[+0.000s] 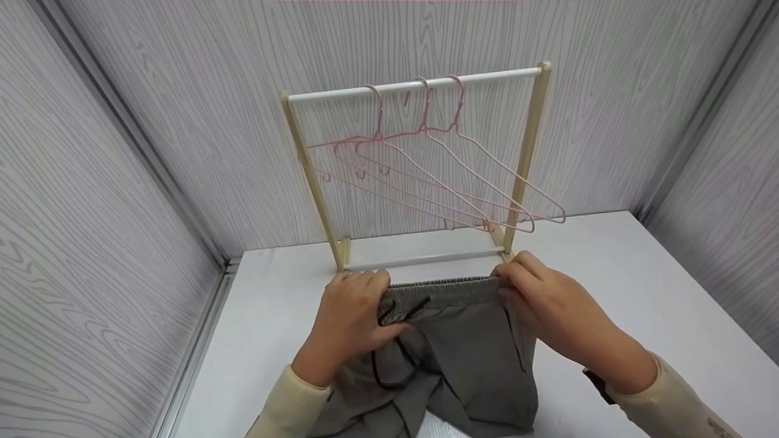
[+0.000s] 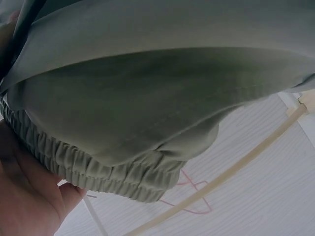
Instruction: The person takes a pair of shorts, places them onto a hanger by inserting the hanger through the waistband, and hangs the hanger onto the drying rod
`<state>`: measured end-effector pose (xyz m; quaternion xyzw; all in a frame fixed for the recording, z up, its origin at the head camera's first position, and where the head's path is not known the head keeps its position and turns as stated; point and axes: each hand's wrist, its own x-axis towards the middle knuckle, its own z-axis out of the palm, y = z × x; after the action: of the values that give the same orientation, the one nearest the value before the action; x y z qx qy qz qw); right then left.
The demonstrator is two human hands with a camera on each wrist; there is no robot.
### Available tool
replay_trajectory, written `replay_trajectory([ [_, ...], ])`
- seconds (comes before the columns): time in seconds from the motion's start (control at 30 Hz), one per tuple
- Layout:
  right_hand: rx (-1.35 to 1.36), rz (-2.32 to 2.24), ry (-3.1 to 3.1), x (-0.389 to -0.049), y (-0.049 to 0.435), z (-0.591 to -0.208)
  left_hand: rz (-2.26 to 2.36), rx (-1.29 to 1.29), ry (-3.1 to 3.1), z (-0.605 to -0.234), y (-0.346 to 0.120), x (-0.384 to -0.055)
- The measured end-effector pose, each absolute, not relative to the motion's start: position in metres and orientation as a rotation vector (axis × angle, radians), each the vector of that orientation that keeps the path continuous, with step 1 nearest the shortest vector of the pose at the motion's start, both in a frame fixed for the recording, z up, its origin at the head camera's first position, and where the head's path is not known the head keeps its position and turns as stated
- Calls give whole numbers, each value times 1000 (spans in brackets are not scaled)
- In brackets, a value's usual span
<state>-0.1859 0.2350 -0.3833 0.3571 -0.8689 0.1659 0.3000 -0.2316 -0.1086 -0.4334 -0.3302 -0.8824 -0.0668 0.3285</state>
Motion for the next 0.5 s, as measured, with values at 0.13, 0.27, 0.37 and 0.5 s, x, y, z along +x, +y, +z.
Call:
replay_trajectory([
  [0.13,940,441,-2324,-186,237,-385,-211,-885,-2307,-434,-111,-231],
  [0.27,928,449,-2324,-186,239,-386,-287,-930,-2297,-436,-113,-232],
  [0.37,923,452,-2325,-187,241,-387,-324,-964,-2267,-437,-115,-232],
  [0.5,926,463,-2323,-187,243,-387,-329,-986,-2222,-438,-117,-233],
])
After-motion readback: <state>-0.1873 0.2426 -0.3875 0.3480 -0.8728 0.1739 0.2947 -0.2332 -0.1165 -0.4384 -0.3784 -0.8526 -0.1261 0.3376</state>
